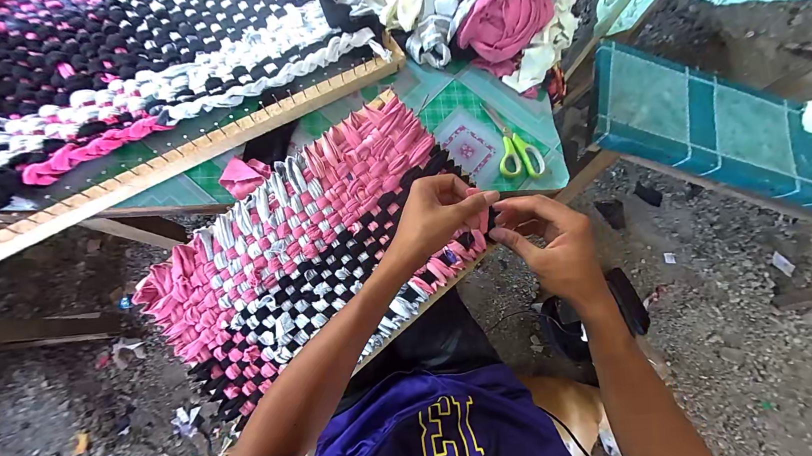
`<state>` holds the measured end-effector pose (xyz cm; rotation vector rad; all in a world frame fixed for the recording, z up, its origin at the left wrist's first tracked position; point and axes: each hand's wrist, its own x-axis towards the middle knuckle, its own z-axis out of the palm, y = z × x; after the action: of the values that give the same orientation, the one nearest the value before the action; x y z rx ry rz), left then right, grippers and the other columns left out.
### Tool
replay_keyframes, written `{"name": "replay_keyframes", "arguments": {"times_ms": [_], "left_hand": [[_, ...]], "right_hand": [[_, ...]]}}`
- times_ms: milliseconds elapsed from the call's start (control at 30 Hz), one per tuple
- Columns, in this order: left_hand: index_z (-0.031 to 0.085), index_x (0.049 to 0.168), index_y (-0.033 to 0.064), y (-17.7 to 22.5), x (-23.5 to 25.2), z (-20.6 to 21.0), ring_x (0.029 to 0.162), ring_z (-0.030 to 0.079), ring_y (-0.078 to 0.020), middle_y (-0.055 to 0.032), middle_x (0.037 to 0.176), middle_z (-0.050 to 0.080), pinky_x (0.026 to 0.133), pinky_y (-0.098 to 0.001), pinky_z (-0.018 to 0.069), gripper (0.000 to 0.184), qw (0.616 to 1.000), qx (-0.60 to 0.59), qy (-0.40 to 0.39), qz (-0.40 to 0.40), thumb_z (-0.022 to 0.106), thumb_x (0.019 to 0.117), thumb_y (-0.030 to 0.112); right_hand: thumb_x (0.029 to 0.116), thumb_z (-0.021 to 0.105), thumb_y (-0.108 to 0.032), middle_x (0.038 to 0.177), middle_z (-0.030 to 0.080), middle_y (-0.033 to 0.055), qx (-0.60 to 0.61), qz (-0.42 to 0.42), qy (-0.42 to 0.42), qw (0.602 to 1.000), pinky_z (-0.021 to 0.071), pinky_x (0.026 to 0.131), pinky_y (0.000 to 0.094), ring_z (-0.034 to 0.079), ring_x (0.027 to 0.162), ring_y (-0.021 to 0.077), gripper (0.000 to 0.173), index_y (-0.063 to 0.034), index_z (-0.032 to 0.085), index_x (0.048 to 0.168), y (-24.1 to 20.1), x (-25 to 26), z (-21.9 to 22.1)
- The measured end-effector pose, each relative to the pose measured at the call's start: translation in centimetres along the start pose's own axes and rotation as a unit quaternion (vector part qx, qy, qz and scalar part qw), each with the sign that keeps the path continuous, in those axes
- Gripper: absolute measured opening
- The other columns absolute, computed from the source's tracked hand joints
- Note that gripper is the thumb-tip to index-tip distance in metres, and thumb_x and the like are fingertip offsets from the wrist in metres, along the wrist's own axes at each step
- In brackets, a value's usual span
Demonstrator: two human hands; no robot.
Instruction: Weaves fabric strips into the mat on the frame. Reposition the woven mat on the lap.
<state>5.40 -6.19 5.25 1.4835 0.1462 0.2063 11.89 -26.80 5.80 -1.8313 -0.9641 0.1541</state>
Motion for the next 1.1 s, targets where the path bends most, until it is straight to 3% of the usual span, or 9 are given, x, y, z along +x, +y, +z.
{"name": "replay_keyframes", "arguments": {"times_ms": [133,333,467,633,800,1100], "left_hand": [[0.067,0.089,-0.0027,0.0,-0.3,-0.1,0.063,0.069,-0.0139,-0.0086,0.073,0.072,0.063,-0.0297,0.0602,0.024,0.999,-0.023,0.012,-0.038,0.077,0.0937,0.019],[0.066,0.091,-0.0028,-0.2,-0.4,-0.2,0.064,0.070,-0.0146,-0.0095,0.073,0.071,0.062,-0.0304,0.0609,0.025,0.997,-0.046,0.029,-0.057,0.075,0.0952,0.019],[0.065,0.091,-0.0035,-0.3,-0.5,-0.3,0.064,0.070,-0.0144,-0.0097,0.073,0.071,0.062,-0.0303,0.0609,0.024,0.996,-0.055,0.035,-0.053,0.075,0.0956,0.018],[0.065,0.091,-0.0033,-0.4,-0.5,-0.3,0.063,0.069,-0.0140,-0.0097,0.073,0.071,0.062,-0.0289,0.0601,0.023,0.996,-0.061,0.034,-0.051,0.074,0.0960,0.017],[0.065,0.091,-0.0036,-0.6,-0.5,-0.2,0.063,0.070,-0.0147,-0.0102,0.074,0.072,0.062,-0.0301,0.0611,0.023,0.995,-0.065,0.047,-0.052,0.074,0.0961,0.017],[0.066,0.092,-0.0031,-0.6,-0.5,-0.2,0.063,0.070,-0.0144,-0.0094,0.073,0.072,0.062,-0.0300,0.0609,0.024,0.996,-0.050,0.047,-0.048,0.075,0.0954,0.019]], "right_hand": [[0.0892,0.080,-0.013,0.105,0.072,0.0061,0.005,-0.034,0.023,0.999,0.0632,0.079,0.0324,0.071,0.092,0.0147,0.022,-0.0047,0.075,0.109,0.2,-0.3,1.1],[0.0889,0.079,-0.012,0.099,0.072,0.0057,-0.064,-0.107,0.050,0.991,0.0603,0.080,0.0316,0.068,0.092,0.0148,0.015,-0.0053,0.077,0.102,0.2,-0.4,1.5],[0.0886,0.080,-0.018,0.102,0.072,0.0062,-0.143,-0.127,0.055,0.980,0.0573,0.084,0.0340,0.066,0.098,0.0176,0.019,-0.0076,0.077,0.104,0.1,-0.4,1.8],[0.0912,0.076,-0.014,0.100,0.072,0.0061,-0.147,-0.132,0.065,0.978,0.0578,0.082,0.0324,0.067,0.098,0.0170,0.013,-0.0072,0.078,0.102,0.0,-0.3,2.1],[0.0885,0.080,-0.022,0.107,0.072,0.0074,-0.163,-0.137,0.057,0.975,0.0565,0.082,0.0334,0.065,0.099,0.0185,0.025,-0.0066,0.076,0.108,-0.4,-0.3,2.1],[0.0907,0.075,-0.015,0.101,0.073,0.0062,-0.165,-0.150,0.065,0.973,0.0573,0.084,0.0342,0.067,0.098,0.0181,0.015,-0.0069,0.078,0.103,-0.6,-0.3,2.0]]}}
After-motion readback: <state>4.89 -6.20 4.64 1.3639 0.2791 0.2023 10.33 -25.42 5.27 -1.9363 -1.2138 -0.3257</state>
